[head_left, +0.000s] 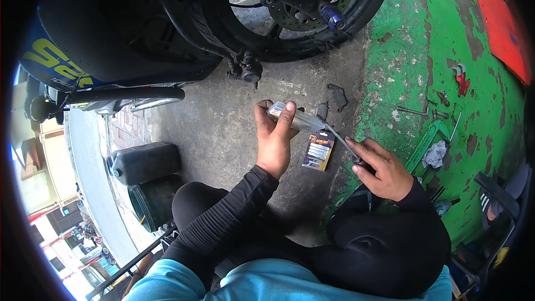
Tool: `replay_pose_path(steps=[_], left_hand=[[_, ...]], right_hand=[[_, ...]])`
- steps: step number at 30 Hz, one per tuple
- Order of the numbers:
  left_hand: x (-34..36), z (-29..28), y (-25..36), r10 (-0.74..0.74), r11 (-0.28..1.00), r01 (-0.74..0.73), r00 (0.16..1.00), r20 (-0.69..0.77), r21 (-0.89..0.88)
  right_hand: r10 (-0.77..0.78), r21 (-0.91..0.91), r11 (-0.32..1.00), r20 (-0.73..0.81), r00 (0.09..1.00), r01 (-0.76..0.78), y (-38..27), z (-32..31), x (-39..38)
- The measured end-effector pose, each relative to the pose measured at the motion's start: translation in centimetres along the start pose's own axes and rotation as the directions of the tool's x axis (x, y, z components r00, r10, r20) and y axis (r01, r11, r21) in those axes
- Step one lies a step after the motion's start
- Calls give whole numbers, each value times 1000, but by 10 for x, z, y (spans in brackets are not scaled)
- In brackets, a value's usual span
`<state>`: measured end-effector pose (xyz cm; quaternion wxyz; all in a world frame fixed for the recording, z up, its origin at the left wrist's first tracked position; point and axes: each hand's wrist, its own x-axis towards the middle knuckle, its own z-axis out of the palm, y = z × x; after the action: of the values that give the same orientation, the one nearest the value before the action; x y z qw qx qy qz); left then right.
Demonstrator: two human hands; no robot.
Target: Replacing motorcycle brake pads.
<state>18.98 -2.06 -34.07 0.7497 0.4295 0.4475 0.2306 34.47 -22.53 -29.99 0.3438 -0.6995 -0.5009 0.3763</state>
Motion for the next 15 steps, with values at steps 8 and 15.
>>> replay_pose_path(steps=[8,15], left_hand=[[-3,4,-2,25,1000,-25,1000,-18,10],[-7,5,0,50,993,-45,998,-43,105]], right_hand=[[-16,-17,1000,-8,1000,16,1,1,1],[35,10,999,71,997,-35,-3,-4,1]])
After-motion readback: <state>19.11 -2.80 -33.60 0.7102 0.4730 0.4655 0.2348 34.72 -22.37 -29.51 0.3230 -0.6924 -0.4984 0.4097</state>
